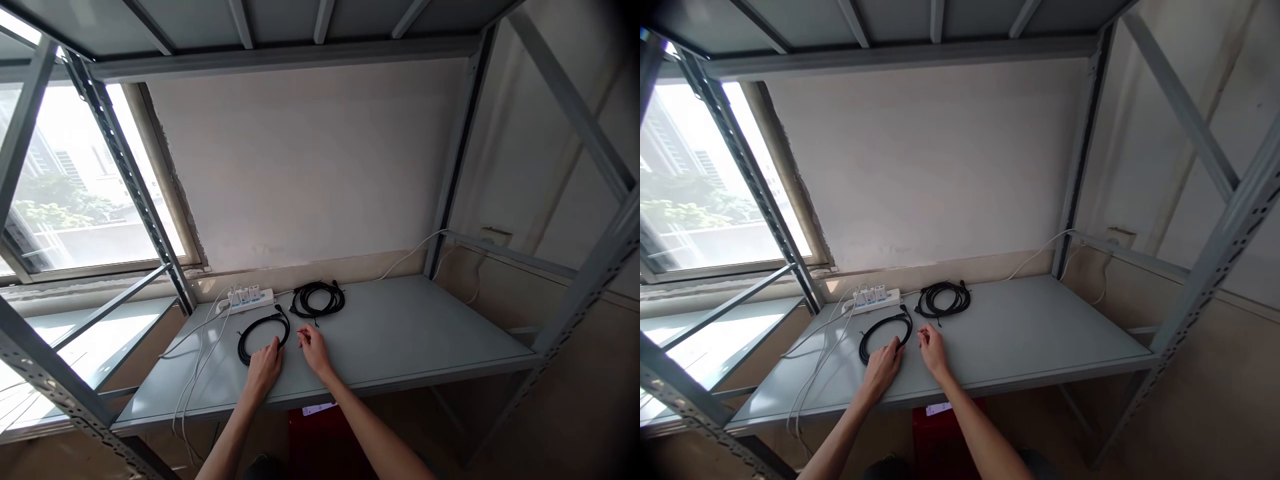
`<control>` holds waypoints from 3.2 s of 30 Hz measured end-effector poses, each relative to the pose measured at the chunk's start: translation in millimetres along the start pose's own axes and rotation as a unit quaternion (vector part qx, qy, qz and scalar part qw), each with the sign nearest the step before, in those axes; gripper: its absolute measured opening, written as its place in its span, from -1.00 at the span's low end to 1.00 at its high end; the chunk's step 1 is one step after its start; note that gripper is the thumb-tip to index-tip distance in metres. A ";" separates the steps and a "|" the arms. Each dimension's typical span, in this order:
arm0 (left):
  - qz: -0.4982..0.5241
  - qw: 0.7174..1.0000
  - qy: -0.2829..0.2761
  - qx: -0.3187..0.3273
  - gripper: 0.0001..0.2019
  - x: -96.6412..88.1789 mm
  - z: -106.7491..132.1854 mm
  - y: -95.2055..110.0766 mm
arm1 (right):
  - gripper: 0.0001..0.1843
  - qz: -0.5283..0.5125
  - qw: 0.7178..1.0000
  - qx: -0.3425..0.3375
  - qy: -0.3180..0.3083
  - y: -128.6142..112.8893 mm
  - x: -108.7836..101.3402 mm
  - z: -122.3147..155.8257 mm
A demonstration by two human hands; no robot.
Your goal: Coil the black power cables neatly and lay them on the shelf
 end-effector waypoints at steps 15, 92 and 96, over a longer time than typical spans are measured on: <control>-0.020 1.000 -0.010 0.000 -0.70 4.8 -4.9 -2.7 | -0.73 0.229 0.965 0.019 0.123 22.4 -245.8 -18.7; -0.020 1.000 -0.011 -0.020 -0.72 2.6 7.7 -1.5 | -0.74 0.282 0.946 0.048 0.150 29.7 -247.4 2.6; -0.028 0.999 -0.009 -0.021 -0.70 5.8 6.8 -3.2 | -0.73 0.283 0.947 0.058 0.139 29.8 -245.9 3.3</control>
Point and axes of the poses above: each hand's wrist, its own z-axis away from the middle knuckle, its own x-axis out of the palm, y = z × x, the point moved 9 cm from there along -z, towards the middle knuckle, and after that the axes turned 4 degrees about -z, right-handed, at the moved point
